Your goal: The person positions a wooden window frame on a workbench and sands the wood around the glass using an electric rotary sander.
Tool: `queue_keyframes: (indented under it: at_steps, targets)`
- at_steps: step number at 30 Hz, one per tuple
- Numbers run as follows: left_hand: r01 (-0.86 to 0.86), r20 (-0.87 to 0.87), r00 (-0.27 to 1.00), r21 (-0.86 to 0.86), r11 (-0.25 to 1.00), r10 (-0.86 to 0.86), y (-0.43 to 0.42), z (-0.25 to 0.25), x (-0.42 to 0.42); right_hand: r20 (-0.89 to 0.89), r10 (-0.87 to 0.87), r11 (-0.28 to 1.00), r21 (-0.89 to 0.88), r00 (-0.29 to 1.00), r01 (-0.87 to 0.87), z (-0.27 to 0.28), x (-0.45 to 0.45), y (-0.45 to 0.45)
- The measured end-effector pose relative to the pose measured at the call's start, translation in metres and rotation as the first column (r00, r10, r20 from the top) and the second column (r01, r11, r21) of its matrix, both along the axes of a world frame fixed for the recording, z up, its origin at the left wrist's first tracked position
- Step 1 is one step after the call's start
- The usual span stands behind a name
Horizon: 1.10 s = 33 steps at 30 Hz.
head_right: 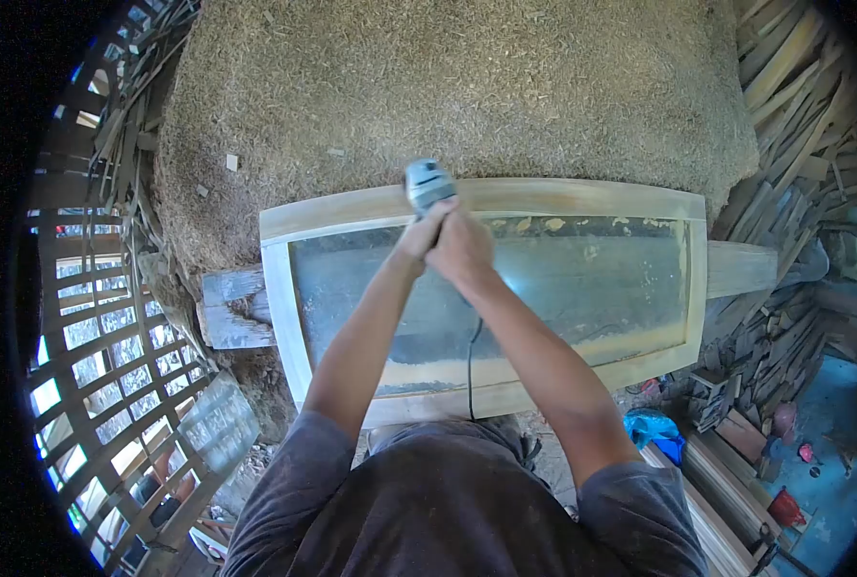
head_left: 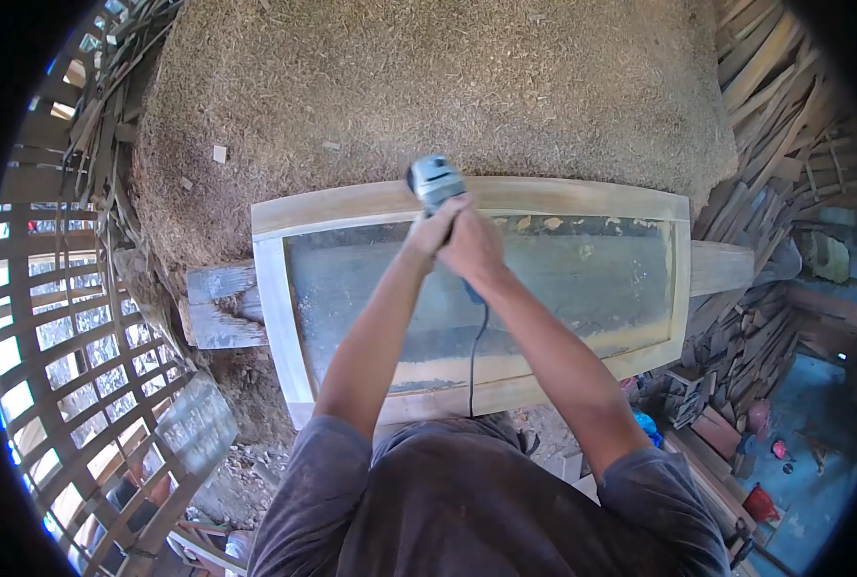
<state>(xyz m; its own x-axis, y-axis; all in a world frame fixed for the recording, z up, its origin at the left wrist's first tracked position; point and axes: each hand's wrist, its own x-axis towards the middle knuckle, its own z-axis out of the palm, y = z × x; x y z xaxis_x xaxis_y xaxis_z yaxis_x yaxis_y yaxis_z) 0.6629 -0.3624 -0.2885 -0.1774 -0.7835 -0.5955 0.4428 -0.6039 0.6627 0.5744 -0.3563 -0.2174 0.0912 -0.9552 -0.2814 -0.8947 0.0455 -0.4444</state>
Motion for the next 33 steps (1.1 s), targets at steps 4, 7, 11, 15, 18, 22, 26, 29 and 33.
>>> queue_keyframes:
  at_steps: [4,7,11,15,18,22,26,29,33]
  targets:
    - [0.057,-0.019,0.998,0.032,0.998,-0.056,-0.011,0.015,-0.055,-0.052,-0.077,0.997,-0.004,0.996,0.077,0.009,-0.054,-0.004]
    - [0.144,0.001,0.990,0.029,0.989,-0.144,-0.016,0.019,-0.072,-0.088,-0.135,0.990,0.018,0.987,0.137,0.011,-0.072,-0.004]
    - [0.219,0.049,0.975,-0.014,0.976,-0.218,-0.028,-0.007,-0.099,-0.076,-0.184,0.982,0.021,0.980,0.186,0.010,-0.092,-0.006]
    - [0.222,0.012,0.975,-0.023,0.975,-0.222,-0.032,-0.004,-0.130,-0.075,-0.230,0.973,-0.014,0.970,0.230,0.014,-0.118,-0.008]
    - [0.250,0.017,0.968,-0.145,0.957,-0.250,-0.041,-0.014,-0.156,-0.094,-0.247,0.969,-0.033,0.965,0.245,0.012,-0.141,-0.010]
    - [0.305,0.146,0.946,-0.113,0.945,-0.288,-0.046,-0.009,-0.193,-0.094,-0.314,0.947,-0.098,0.945,0.306,-0.004,-0.180,-0.011]
    - [0.382,0.110,0.922,-0.109,0.918,-0.371,-0.045,0.005,-0.196,-0.120,-0.343,0.939,-0.082,0.932,0.334,0.004,-0.180,-0.010]
    - [0.236,-0.019,0.970,-0.148,0.960,-0.241,-0.037,0.006,-0.159,-0.126,-0.254,0.967,-0.056,0.959,0.248,0.006,-0.152,-0.009]
    - [0.124,-0.012,0.992,-0.029,0.992,-0.124,-0.015,0.011,-0.088,-0.035,-0.090,0.994,-0.058,0.995,0.088,-0.007,-0.093,0.000]
